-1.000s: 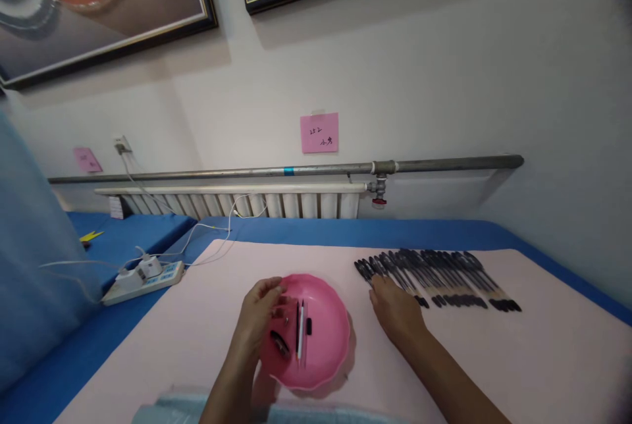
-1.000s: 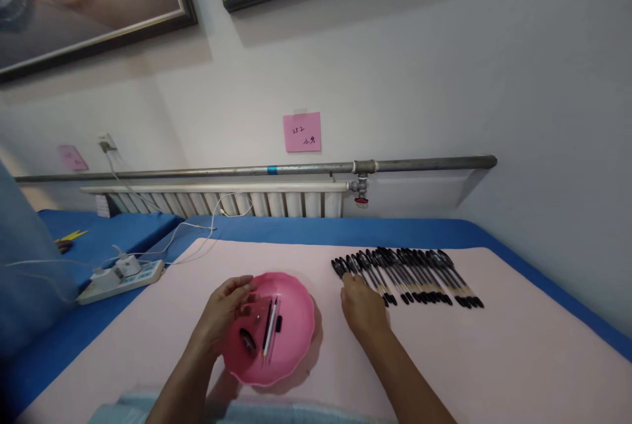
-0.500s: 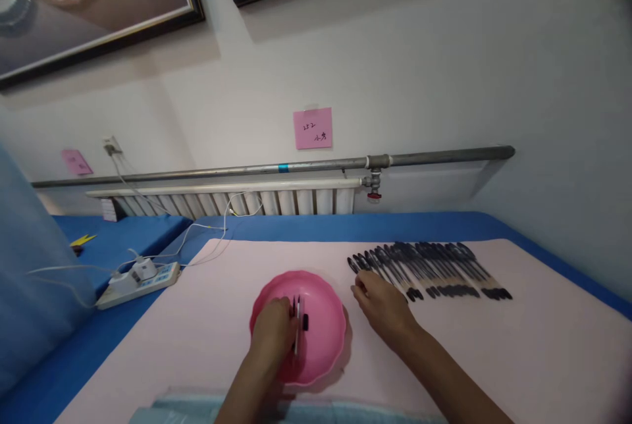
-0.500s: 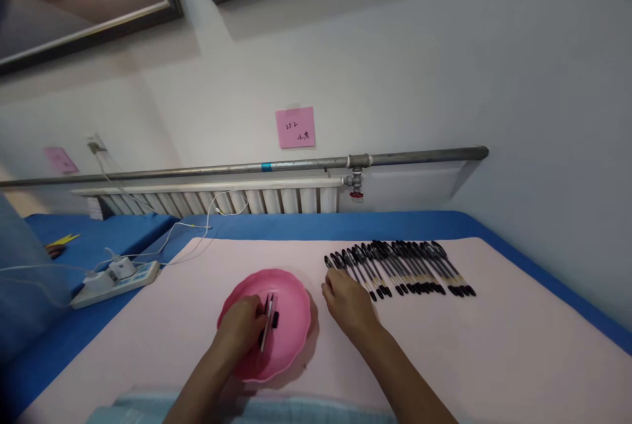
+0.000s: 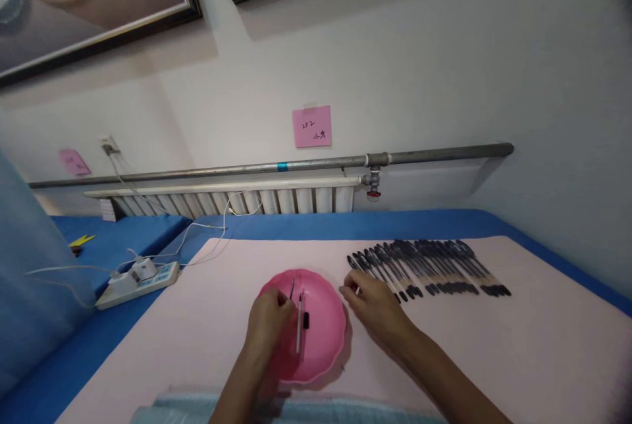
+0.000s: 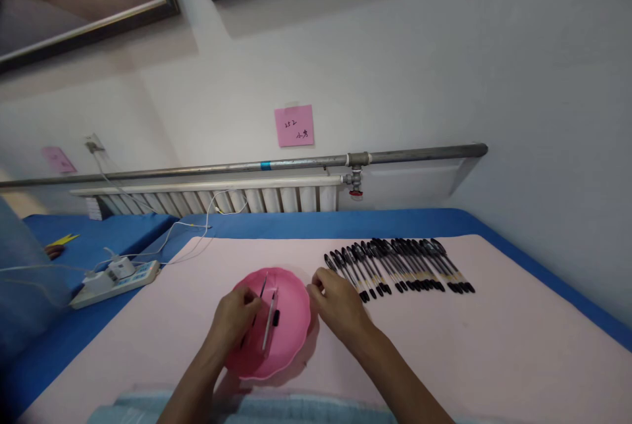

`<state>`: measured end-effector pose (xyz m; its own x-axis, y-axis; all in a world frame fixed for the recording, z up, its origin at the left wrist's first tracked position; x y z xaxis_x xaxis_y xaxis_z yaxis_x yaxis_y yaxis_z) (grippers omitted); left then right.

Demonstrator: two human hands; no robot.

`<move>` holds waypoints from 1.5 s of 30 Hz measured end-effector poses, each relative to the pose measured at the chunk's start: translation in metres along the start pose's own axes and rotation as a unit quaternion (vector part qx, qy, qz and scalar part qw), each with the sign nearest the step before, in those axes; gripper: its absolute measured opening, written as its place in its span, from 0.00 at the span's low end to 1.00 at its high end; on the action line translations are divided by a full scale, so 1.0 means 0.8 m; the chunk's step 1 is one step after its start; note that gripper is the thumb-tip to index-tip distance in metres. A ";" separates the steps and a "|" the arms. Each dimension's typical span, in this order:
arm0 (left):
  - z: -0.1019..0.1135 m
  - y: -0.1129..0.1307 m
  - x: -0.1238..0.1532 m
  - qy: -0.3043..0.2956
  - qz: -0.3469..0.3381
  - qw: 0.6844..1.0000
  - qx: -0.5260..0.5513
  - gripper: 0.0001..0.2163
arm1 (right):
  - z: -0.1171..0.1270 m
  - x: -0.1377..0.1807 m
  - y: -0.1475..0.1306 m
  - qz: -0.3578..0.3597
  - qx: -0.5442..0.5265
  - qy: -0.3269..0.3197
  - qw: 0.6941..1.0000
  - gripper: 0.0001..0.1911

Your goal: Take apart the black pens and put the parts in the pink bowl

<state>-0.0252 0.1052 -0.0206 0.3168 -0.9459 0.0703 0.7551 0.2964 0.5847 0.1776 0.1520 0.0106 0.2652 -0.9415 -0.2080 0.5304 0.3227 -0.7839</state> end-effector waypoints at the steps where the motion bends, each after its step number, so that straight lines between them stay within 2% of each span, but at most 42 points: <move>1: 0.001 0.005 0.002 -0.003 -0.011 0.999 0.039 0.09 | -0.007 0.002 -0.008 0.000 -0.031 -0.019 0.999 0.08; 5: -0.009 0.035 0.016 -0.033 -0.069 0.983 0.168 0.10 | -0.037 0.017 -0.038 -0.007 -0.148 -0.093 0.985 0.11; 8: -0.019 0.056 0.027 -0.060 -0.116 0.966 0.224 0.08 | -0.044 0.021 -0.041 -0.024 -0.199 -0.091 0.975 0.09; 10: -0.017 0.059 0.028 -0.075 -0.135 0.958 0.242 0.09 | -0.040 0.018 -0.034 -0.036 -0.218 -0.074 0.972 0.09; 16: 0.011 0.015 0.008 -0.027 -0.071 0.994 0.079 0.07 | -0.015 0.003 -0.006 -0.070 -0.251 -0.025 0.965 0.11; 20: -0.014 0.013 0.011 -0.057 -0.055 0.996 -0.032 0.03 | -0.011 0.001 -0.001 -0.079 -0.264 -0.019 0.961 0.10; 24: -0.038 0.018 0.016 -0.059 -0.036 0.991 -0.112 0.08 | -0.013 0.003 -0.002 -0.083 -0.275 -0.027 0.957 0.09; 27: -0.043 0.017 0.014 -0.051 -0.027 0.989 -0.134 0.12 | -0.015 0.004 -0.002 -0.088 -0.287 -0.030 0.953 0.09; 30: -0.037 0.012 0.010 -0.042 -0.015 0.990 -0.134 0.12 | -0.015 0.004 0.001 -0.097 -0.305 -0.023 0.947 0.08; 34: -0.018 0.011 0.007 -0.037 -0.026 0.996 -0.080 0.09 | -0.011 0.002 0.009 -0.110 -0.349 0.008 0.931 0.05; 38: -0.012 0.029 0.014 -0.055 -0.089 0.994 0.029 0.07 | 0.008 -0.002 0.019 -0.117 -0.427 0.073 0.894 0.06; 42: -0.023 0.050 0.026 -0.090 -0.141 0.964 0.208 0.06 | 0.032 -0.003 0.026 -0.119 -0.503 0.135 0.845 0.11; 45: -0.032 0.059 0.033 -0.123 -0.146 0.944 0.269 0.06 | 0.043 -0.002 0.026 -0.119 -0.539 0.153 0.819 0.13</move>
<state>0.0338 0.0975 -0.0116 -0.0526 -0.9985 -0.0115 0.3673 -0.0300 0.9296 0.2157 0.1639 0.0144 -0.0449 -0.9988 0.0183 -0.5264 0.0081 -0.8502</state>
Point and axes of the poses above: each hand's wrist, its own x-axis away from the middle knuckle, its own z-axis out of the back of the hand, y = z × x, the point moved 10 cm from there along -x, towards the middle knuckle, and after that the axes turned 2 degrees about -z, right-handed, at the moved point
